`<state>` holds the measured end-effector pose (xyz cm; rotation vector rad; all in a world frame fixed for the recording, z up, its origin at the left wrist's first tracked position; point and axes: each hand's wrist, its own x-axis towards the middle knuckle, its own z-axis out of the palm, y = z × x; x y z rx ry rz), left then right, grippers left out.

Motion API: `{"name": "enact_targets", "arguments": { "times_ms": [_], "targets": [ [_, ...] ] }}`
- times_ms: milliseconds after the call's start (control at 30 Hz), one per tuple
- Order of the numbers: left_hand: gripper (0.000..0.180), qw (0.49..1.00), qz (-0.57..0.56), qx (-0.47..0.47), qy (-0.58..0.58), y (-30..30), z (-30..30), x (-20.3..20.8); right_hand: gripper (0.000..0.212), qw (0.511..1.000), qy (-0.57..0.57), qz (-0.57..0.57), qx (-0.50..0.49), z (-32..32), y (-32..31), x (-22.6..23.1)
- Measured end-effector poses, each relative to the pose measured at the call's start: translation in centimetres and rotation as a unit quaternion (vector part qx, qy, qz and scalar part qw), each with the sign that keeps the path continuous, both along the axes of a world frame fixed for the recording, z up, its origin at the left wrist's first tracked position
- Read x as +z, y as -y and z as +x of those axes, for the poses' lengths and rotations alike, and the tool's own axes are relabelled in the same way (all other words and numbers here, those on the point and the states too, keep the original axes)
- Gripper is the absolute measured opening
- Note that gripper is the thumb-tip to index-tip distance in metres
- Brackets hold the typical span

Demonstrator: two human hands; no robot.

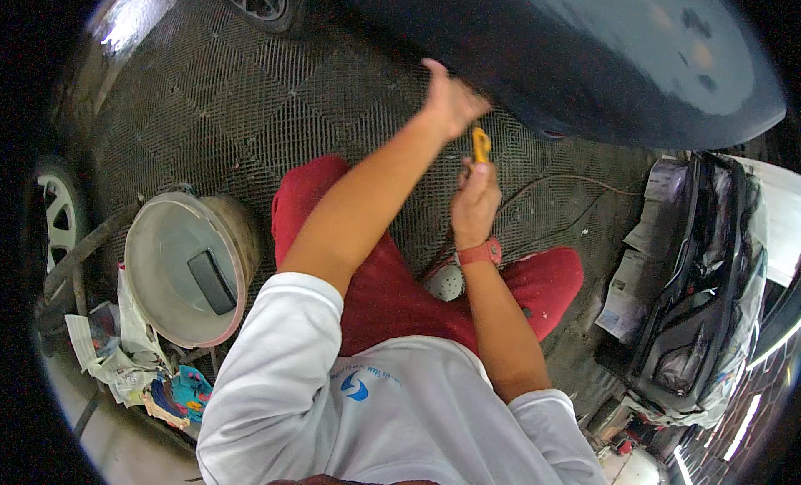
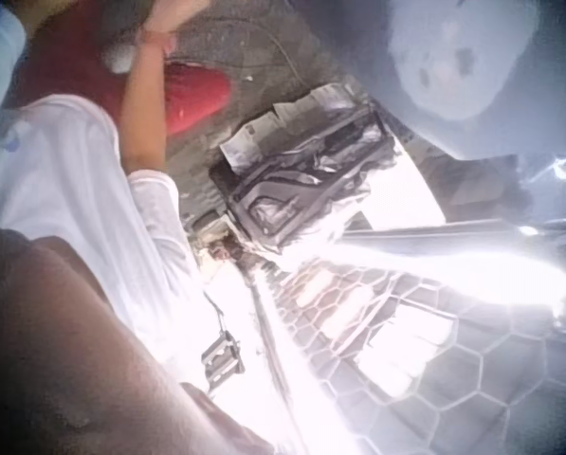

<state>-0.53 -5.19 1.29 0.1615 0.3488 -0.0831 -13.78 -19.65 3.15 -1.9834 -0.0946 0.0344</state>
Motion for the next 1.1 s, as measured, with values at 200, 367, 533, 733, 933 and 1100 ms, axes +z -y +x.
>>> {"name": "enact_targets", "arguments": {
  "times_ms": [200, 367, 533, 733, 933, 1100],
  "targets": [
    [0.102, 0.956, 0.155, 0.237, 0.074, -15.9, 0.7, -2.7, 0.04, 0.983, 0.042, -0.031, 0.179, -0.4, -6.2, 2.1],
    [0.094, 0.925, 0.235, 0.294, 0.056, -15.8, -0.3, -1.8, 0.043, 0.988, 0.046, -0.021, 0.146, -0.7, -5.3, 2.2],
    [0.098, 0.956, 0.2, 0.211, 0.048, -10.3, 0.2, -1.6, 0.048, 0.996, -0.031, 0.065, 0.043, -0.6, -1.9, 2.9],
    [0.113, 0.973, 0.176, 0.138, 0.057, -3.0, 0.0, -1.8, 0.051, 0.991, -0.073, 0.11, 0.016, -0.1, 1.1, 5.6],
    [0.113, 0.977, 0.21, 0.016, 0.033, 5.0, -1.2, -0.5, 0.054, 0.986, -0.123, 0.106, 0.031, 1.2, 4.8, 6.4],
    [0.109, 0.944, 0.323, -0.028, 0.052, 8.6, -1.3, -1.7, 0.057, 0.981, -0.143, 0.131, 0.023, 1.9, 7.8, 6.4]
  ]
}}
